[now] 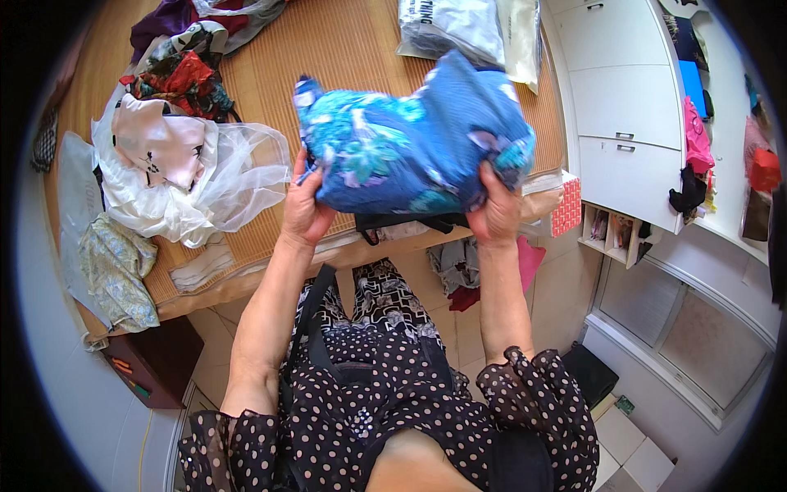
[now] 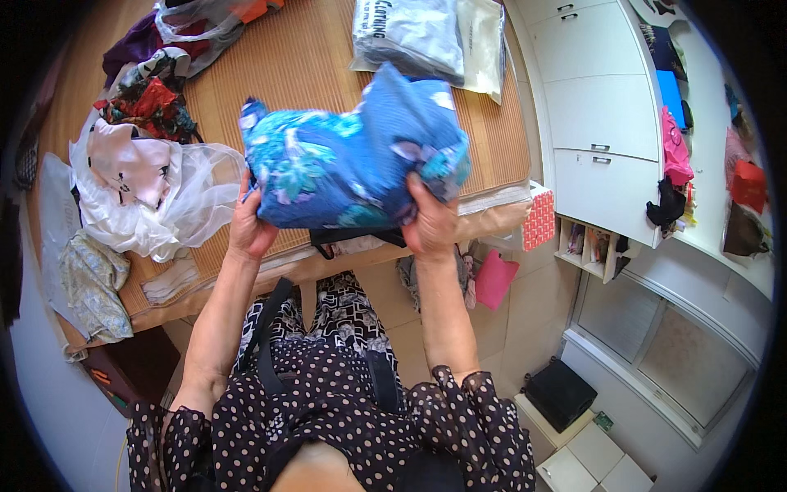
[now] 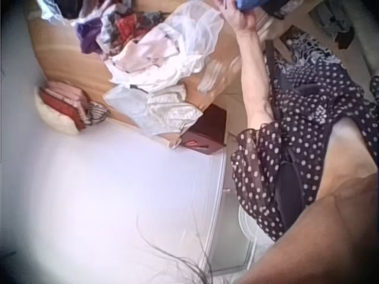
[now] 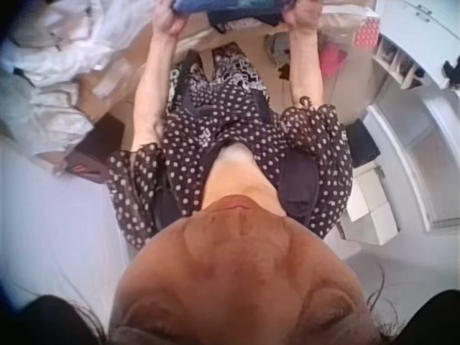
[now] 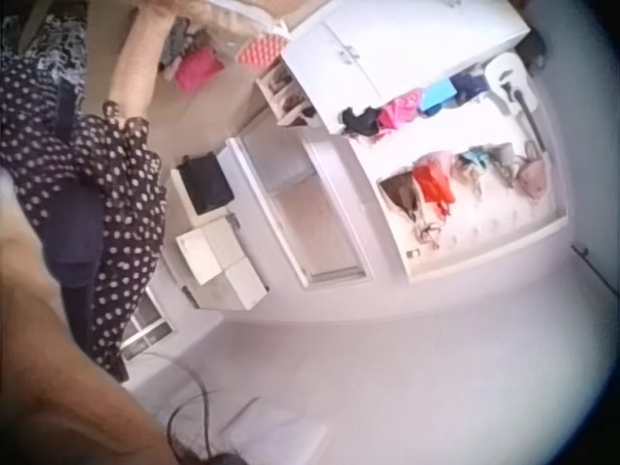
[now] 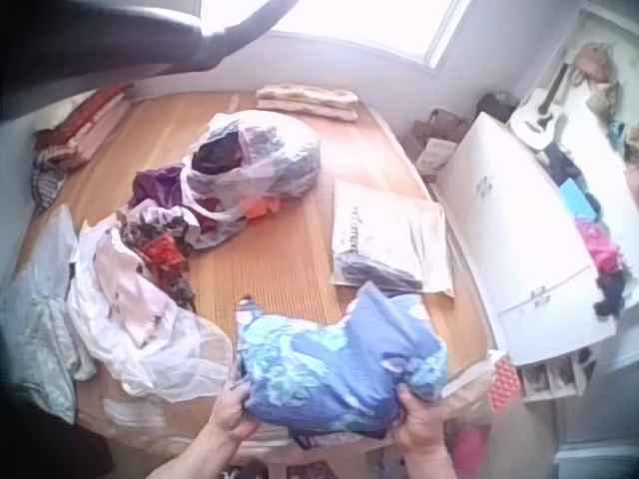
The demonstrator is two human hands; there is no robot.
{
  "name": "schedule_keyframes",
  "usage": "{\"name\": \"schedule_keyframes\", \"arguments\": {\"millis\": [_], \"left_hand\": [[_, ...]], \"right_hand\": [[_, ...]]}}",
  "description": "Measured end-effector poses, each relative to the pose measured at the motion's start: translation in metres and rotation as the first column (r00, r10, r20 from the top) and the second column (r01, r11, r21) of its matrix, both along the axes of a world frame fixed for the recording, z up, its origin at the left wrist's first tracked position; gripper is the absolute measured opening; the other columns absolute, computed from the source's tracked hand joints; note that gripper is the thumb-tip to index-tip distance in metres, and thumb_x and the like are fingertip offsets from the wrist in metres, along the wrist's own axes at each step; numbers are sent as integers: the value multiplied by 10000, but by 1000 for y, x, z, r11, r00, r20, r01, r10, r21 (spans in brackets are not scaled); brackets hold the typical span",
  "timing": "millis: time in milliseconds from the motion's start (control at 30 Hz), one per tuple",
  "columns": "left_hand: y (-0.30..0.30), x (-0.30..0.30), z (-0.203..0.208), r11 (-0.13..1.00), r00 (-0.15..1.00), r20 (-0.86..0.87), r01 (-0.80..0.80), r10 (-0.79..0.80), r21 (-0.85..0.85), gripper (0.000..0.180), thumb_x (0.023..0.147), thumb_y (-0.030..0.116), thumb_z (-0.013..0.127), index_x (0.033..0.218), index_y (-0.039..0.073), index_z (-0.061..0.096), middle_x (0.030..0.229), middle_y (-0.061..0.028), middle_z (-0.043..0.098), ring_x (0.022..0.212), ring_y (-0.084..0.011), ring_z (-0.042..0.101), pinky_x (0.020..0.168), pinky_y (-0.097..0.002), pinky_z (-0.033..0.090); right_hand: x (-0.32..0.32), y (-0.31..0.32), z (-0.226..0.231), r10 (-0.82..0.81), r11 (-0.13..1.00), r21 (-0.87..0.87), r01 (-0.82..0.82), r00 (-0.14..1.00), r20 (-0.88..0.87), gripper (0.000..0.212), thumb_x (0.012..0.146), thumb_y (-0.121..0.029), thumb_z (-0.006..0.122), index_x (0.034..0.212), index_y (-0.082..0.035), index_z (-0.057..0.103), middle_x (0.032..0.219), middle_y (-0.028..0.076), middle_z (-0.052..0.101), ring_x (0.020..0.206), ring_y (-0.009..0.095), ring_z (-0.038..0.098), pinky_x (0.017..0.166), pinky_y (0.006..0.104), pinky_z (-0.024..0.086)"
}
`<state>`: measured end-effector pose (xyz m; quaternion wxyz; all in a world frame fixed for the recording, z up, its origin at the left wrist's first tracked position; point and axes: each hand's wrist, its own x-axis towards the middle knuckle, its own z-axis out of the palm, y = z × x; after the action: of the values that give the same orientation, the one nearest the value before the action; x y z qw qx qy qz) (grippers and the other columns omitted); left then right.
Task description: The person stands in a bedroom and folds various clothing items on a bed. They handle a patterned dress, a black top, a white garment, a red floral top, and a grey t-shirt, smoothing and folding each one by hand before placing it into a neat pile.
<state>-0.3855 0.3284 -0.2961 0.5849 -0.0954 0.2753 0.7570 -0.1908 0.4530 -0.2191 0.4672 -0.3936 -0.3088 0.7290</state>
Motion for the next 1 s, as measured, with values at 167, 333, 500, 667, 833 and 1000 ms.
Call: {"name": "schedule_keyframes", "arguments": {"millis": [167, 333, 500, 667, 833, 1000], "left_hand": [[1, 65, -32, 974, 984, -96, 129, -149, -189, 560, 797, -5, 521, 1306, 89, 306, 1153, -72, 490, 1018, -167, 504, 869, -315, 429], [-31, 100, -121, 870, 910, -312, 94, -272, -483, 473, 776, -25, 497, 1227, 59, 381, 1054, -48, 531, 929, -146, 538, 822, -277, 445], [-49, 84, -127, 787, 648, -568, 81, -507, -611, 412, 776, 6, 497, 1181, 28, 422, 958, -47, 567, 831, -109, 558, 733, -243, 467], [-93, 36, -96, 753, 779, -535, -129, -325, -646, 314, 827, 71, 491, 1132, 3, 461, 857, -60, 583, 720, -115, 578, 599, -220, 473], [-116, -41, -85, 614, 648, -741, -515, -178, -598, 235, 838, 99, 509, 1053, 4, 511, 839, -52, 595, 694, -96, 582, 573, -197, 458], [-118, -146, -90, 405, 252, -878, -812, -407, -421, 280, 813, 102, 537, 1077, 10, 521, 869, -65, 613, 792, -159, 595, 686, -247, 475]], "right_hand": [[106, -10, -103, -13, 947, -320, -8, 998, -61, 389, 814, -51, 529, 1190, -97, 440, 1175, 73, 494, 1079, 235, 474, 944, 423, 366], [145, -37, -183, -130, 783, -582, 222, 972, 196, 402, 770, -33, 585, 1151, -66, 460, 1088, 83, 543, 992, 248, 524, 865, 450, 420], [167, -23, -171, -74, 922, -279, 268, 830, 553, 278, 730, -38, 630, 990, -22, 532, 869, 52, 583, 735, 155, 557, 678, 288, 470], [134, -10, -133, -231, 940, 299, -162, 340, 912, 373, 710, -13, 595, 1066, 38, 498, 994, 121, 534, 914, 209, 503, 837, 317, 409], [-41, -11, -106, 279, 359, 192, -913, 301, 912, 277, 642, -85, 651, 899, -22, 568, 869, 119, 568, 850, 277, 538, 751, 346, 424], [-131, -27, -148, -189, -118, -316, -941, -291, 938, 260, 611, -220, 669, 816, -85, 586, 853, 92, 573, 876, 268, 515, 727, 427, 379]]}}
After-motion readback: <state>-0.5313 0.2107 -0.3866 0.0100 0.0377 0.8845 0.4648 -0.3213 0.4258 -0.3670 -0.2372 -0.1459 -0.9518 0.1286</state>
